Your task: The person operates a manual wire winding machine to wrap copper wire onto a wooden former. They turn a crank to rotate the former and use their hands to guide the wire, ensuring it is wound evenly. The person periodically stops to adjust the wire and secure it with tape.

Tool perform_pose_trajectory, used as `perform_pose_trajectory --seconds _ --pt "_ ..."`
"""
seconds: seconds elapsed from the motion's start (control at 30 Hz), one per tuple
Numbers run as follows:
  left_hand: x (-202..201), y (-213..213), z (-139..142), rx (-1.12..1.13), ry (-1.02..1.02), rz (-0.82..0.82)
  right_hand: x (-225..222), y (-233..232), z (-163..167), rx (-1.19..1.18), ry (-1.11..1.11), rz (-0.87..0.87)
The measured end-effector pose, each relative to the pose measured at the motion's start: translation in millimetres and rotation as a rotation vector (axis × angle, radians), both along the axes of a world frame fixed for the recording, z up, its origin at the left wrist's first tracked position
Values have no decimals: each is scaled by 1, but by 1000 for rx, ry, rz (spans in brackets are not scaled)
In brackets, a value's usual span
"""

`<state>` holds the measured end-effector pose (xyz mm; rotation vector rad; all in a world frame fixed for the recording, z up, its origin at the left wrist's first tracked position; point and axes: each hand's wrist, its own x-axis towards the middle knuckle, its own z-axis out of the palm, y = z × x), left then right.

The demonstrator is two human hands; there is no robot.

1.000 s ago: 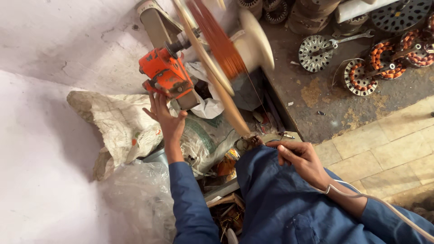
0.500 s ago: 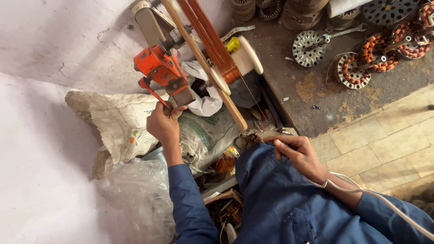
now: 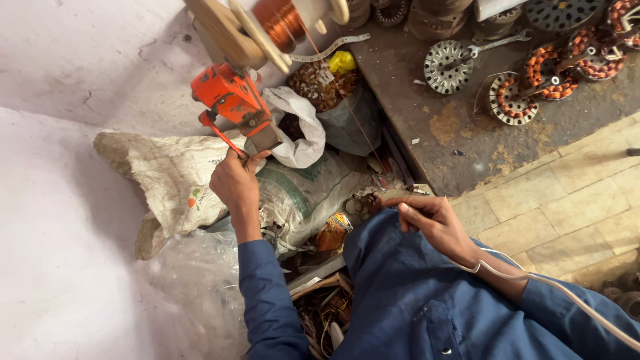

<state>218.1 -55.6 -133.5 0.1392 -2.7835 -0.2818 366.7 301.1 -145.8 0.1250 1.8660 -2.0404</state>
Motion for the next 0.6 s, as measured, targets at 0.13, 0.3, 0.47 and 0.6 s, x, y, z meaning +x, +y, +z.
perform_pose_trajectory --seconds 0.13,0.3,0.47,0.6 --pt "-2 5 2 -31 -25 24 -3 5 2 -32 11 7" --pt "1 7 9 -32 -125 112 -9 3 5 -20 13 21" --pt "32 65 21 118 471 24 -25 0 6 32 51 14" --pt "42 157 8 1204 157 -227 -39 2 3 5 87 73"
